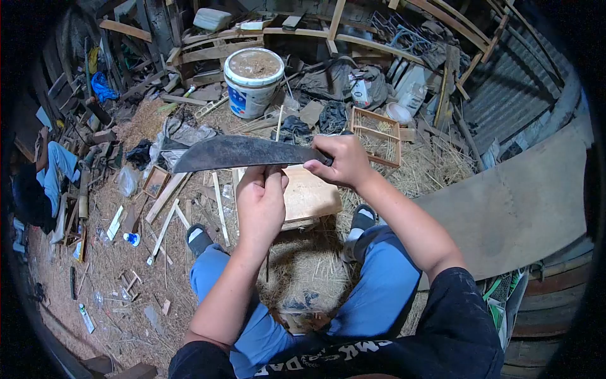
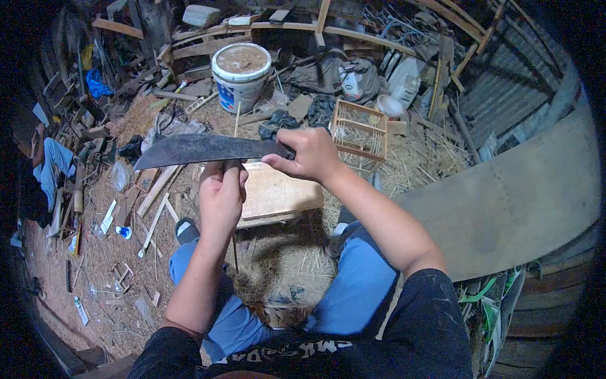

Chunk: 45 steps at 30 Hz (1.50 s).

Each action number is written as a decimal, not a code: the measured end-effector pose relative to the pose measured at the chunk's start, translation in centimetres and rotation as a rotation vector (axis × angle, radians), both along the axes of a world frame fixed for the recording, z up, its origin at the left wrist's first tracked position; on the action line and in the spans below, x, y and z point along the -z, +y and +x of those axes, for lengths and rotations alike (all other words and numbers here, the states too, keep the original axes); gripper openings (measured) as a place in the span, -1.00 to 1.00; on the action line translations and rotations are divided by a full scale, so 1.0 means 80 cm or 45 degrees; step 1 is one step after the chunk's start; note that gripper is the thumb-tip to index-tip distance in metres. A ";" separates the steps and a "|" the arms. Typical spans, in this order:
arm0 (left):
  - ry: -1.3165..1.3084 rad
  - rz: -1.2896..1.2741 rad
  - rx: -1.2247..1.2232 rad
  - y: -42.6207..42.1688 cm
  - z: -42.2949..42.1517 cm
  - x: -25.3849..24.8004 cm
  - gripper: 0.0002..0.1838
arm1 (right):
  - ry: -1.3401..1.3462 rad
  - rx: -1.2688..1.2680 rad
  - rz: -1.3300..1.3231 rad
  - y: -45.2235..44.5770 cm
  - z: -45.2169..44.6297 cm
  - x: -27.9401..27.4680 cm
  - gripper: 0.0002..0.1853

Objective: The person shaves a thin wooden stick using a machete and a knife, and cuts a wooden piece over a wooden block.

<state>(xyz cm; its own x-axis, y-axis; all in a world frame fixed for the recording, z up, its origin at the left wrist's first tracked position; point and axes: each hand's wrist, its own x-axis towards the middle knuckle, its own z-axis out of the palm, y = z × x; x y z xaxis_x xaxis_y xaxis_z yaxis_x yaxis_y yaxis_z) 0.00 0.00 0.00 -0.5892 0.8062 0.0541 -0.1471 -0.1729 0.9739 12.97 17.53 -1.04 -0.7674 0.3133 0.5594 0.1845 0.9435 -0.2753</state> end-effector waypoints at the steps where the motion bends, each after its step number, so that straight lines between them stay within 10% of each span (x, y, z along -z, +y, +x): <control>1: 0.088 -0.016 -0.023 -0.003 0.001 -0.003 -0.79 | 0.032 -0.024 -0.006 0.000 -0.001 0.002 -0.37; 9: 0.010 0.154 0.152 -0.008 0.003 -0.017 -0.80 | 0.364 0.495 -0.412 0.055 0.021 -0.009 -0.33; 24: -0.185 -0.226 0.106 -0.031 -0.010 -0.016 -0.82 | 0.086 -0.150 -0.036 -0.028 -0.018 -0.020 -0.40; 31: -0.148 0.053 0.248 -0.042 -0.015 -0.040 -0.75 | 0.189 0.462 -0.372 0.028 -0.006 -0.030 -0.38; 45: -0.120 -0.195 0.071 -0.008 -0.018 0.007 -0.79 | -0.047 0.007 -0.049 -0.022 -0.010 -0.009 -0.45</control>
